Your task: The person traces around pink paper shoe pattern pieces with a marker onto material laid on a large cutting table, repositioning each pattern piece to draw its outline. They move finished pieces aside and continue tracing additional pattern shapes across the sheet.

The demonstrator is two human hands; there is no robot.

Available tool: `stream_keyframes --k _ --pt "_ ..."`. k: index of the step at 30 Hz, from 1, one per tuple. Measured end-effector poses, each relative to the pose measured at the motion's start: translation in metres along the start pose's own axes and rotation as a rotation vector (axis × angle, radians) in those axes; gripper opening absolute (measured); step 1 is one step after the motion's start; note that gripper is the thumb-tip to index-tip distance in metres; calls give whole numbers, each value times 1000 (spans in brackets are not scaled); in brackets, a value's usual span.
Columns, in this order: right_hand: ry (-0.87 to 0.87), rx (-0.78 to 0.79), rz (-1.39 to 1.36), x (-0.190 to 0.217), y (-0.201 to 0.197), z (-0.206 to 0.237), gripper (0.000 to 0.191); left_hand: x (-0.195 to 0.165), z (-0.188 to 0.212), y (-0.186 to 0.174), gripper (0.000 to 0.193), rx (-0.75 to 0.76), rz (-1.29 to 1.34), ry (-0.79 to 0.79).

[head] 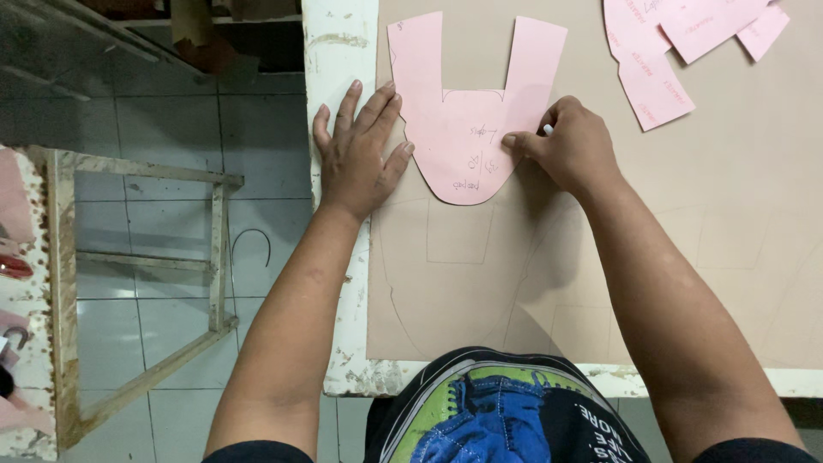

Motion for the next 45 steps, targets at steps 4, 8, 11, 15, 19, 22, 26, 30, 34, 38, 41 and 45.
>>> stream_keyframes --k 4,8,11,15,19,22,26,30,34,38,41,45 --pt "84 19 -66 -1 -1 2 55 0 2 2 59 -17 0 21" --pt "62 12 -68 -1 0 3 55 -3 1 1 59 -41 -40 40" --pt "28 -5 -54 -1 0 3 55 -4 1 2 73 14 -29 10" --pt "27 -4 -64 0 -1 3 52 -4 0 -2 78 10 -15 18" --pt "87 22 -105 2 -2 5 50 -4 0 -2 80 15 -16 12" --pt "104 30 -121 3 -3 6 49 -4 1 -2 80 5 -14 22" --pt "70 25 -80 3 -2 4 51 -3 1 -2 79 14 7 12" --pt "-52 -19 -5 3 -4 2 54 -3 2 -3 78 11 10 20" --pt "59 35 -68 -3 0 4 54 -2 1 -1 77 12 -1 24" --pt "39 26 -6 -1 -1 3 56 -3 0 0 78 13 -13 17" --pt "-13 -3 15 1 -2 3 57 -3 1 0 79 34 -2 3" --pt "110 57 -72 -6 1 5 56 -4 1 -1 78 19 9 18"
Point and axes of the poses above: each hand's wrist, its own z-axis away from the middle knuckle, its own y-axis out of the palm, x = y × z, the point moved 4 cm from there along -z, towards the middle knuckle, and after that the axes turned 9 degrees about -y, right-handed, at the moved point
